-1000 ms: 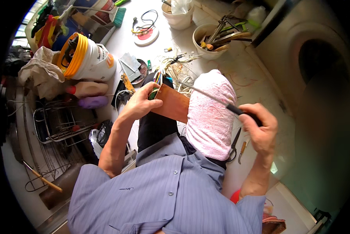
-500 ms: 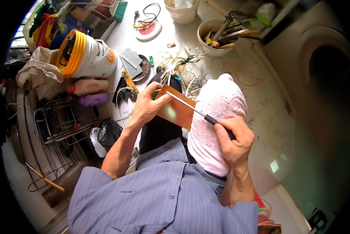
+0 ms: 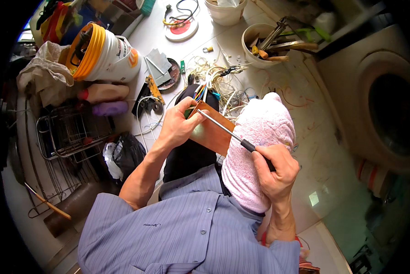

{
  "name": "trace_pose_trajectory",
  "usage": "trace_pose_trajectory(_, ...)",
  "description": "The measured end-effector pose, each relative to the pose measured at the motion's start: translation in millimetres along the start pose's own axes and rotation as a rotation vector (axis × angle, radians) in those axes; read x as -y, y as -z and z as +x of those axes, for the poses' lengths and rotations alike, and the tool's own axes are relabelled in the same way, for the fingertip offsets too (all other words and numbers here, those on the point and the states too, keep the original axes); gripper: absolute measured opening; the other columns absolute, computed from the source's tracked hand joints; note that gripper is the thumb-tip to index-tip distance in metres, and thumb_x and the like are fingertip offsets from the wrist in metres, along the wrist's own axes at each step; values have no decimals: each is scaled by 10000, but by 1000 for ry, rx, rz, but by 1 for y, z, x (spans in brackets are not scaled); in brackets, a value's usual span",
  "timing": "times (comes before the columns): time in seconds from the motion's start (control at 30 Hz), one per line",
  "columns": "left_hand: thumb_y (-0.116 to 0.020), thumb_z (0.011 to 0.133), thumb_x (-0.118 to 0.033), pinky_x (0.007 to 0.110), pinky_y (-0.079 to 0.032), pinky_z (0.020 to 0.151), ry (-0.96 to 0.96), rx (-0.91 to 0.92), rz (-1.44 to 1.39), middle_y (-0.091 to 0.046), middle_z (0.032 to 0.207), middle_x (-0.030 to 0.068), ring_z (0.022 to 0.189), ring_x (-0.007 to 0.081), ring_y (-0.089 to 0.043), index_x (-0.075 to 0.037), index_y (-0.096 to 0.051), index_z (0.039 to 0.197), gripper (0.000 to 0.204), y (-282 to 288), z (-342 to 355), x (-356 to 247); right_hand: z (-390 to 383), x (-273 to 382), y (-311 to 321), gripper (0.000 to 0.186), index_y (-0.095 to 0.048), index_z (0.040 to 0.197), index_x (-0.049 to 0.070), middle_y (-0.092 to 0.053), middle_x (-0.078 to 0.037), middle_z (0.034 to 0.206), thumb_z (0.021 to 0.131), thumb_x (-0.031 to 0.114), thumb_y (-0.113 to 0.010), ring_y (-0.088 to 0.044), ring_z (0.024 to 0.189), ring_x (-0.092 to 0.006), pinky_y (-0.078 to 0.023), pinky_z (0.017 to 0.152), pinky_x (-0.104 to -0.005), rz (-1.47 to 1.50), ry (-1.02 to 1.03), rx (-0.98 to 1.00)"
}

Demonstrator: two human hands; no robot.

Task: The person organizes a bundle of wires and uses a screwdriver to tighten components on an electronic circuit board assembly.

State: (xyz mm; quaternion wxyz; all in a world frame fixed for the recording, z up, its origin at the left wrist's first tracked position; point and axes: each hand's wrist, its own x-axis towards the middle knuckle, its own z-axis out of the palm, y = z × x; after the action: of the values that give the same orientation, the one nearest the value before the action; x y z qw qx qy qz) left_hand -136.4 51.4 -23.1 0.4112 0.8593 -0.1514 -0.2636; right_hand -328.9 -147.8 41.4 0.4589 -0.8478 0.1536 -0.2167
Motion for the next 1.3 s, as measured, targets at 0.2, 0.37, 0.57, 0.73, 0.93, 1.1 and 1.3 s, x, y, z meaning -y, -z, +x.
trace_pose_trajectory(0.2,-769,888,-293,299,-481,689,-41,-25,-4,-672,771,69,731,102,-551,-7,-650,1013,335,-1,-2,4,5,4,1,120,-733,912,-12,-652,-92,736,797,-44,-752,-595,640,-185,-447,584,-305,18,-52,48)
trace_pose_trajectory(0.37,-769,881,-308,313,-481,658,-16,-12,2,-668,766,89,696,119,-546,-8,-651,1011,348,0,-2,2,4,0,2,150,-734,925,-5,-654,-91,753,784,-42,-770,-615,637,-201,-462,583,-308,-15,7,75)
trace_pose_trajectory(0.57,-759,888,-342,321,-475,638,-50,-24,22,-652,750,109,664,148,-531,-16,-653,1015,365,2,-2,4,11,8,2,165,-732,921,21,-645,-94,764,772,-28,-786,-617,582,-224,-471,536,-318,-181,209,121)
trace_pose_trajectory(0.73,-719,901,-317,354,-489,624,-64,-28,58,-650,731,150,614,231,-587,-29,-657,1070,340,3,-8,-6,22,37,15,123,-723,959,8,-659,-139,782,836,4,-732,-642,618,-278,-494,572,-352,-224,42,285)
trace_pose_trajectory(0.93,-667,876,-227,421,-517,643,-231,-68,68,-671,769,207,691,365,-677,-55,-661,1111,292,-1,-20,-14,55,56,39,194,-707,1062,-19,-675,-145,757,946,108,-619,-626,594,-249,-490,573,-340,-154,-229,556)
trace_pose_trajectory(1.1,-653,869,-225,442,-517,646,-240,-93,93,-660,757,208,698,388,-669,-66,-657,1101,281,0,-24,-12,76,52,46,233,-698,1038,-11,-612,-10,702,1004,157,-540,-437,482,-50,-326,436,-235,269,-868,693)
trace_pose_trajectory(1.3,-622,868,-227,484,-504,641,-247,-100,102,-657,741,203,703,408,-660,-73,-651,1088,270,1,-27,-11,68,43,42,254,-698,960,4,-564,3,665,1009,215,-566,-373,459,-45,-262,416,-232,394,-1046,668)
